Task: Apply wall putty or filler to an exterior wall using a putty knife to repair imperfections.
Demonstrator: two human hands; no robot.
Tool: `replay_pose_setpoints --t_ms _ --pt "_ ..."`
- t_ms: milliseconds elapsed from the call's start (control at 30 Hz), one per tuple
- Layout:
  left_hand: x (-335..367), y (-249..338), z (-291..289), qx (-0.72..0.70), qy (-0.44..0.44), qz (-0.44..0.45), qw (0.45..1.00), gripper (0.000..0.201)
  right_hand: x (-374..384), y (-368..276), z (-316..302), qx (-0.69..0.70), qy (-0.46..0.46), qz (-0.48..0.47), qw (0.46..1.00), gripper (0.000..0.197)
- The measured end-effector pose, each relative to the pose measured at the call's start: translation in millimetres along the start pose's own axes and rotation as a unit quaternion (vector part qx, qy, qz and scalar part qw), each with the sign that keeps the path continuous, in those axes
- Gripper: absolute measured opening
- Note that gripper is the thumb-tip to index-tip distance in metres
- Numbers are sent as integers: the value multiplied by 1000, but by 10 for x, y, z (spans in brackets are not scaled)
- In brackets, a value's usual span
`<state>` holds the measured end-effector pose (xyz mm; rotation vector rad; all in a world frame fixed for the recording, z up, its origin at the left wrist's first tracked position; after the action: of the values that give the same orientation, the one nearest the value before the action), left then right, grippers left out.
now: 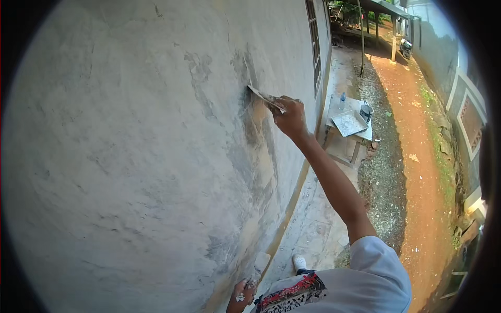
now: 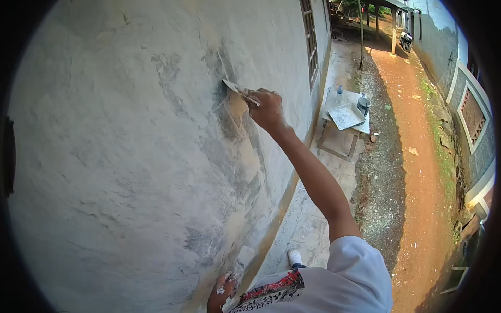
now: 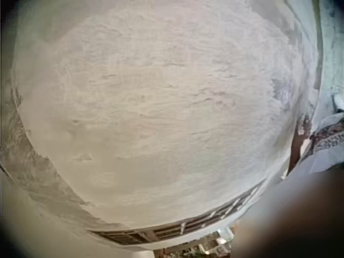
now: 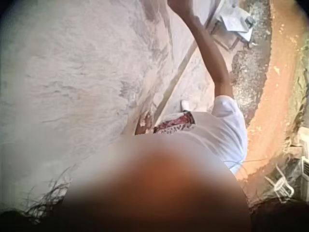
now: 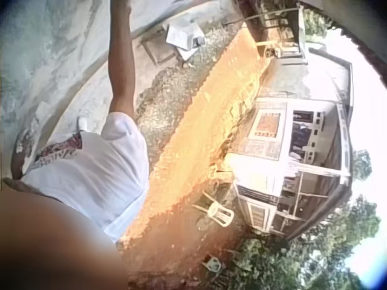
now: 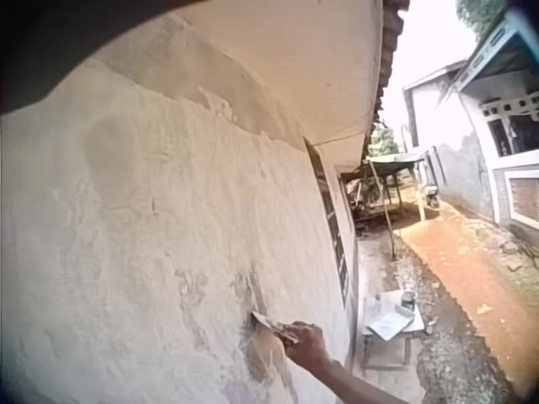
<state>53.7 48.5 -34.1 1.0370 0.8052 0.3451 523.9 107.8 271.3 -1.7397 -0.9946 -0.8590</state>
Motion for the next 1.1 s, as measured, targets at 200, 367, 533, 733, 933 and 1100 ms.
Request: replay_pose_setpoints --t_ms 200,367,533,733,933,1100 --pt "-90 82 126 29 46 -91 994 24 -976 -433 -8 48 -92 -6 995 15" --pt "69 149 165 98 10 -74 992 21 -483 137 70 367 -172 233 884 21" --pt "113 -57 74 55 -18 -58 997 17 -176 -462 119 -55 -102 103 988 43" --pt "43 -60 41 52 -1 -56 997 19 -774 -941 -115 -17 -192 36 980 36" --pt "118 5 106 63 -47 -72 994 16 -325 179 -190 300 -175 254 903 14" --pt "-62 10 -39 28 2 -25 999 18 -21 407 149 14 -91 185 978 14"
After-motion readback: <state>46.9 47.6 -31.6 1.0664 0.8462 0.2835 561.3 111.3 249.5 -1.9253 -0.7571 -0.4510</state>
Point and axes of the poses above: each hand's wrist, its own x-axis towards the middle knuckle, its own z-axis out of the palm, y = z × x, the point moved 8 cm from there along x, towards the middle knuckle, and after that the axes turned 15 degrees about -x, right-handed, at the moved point
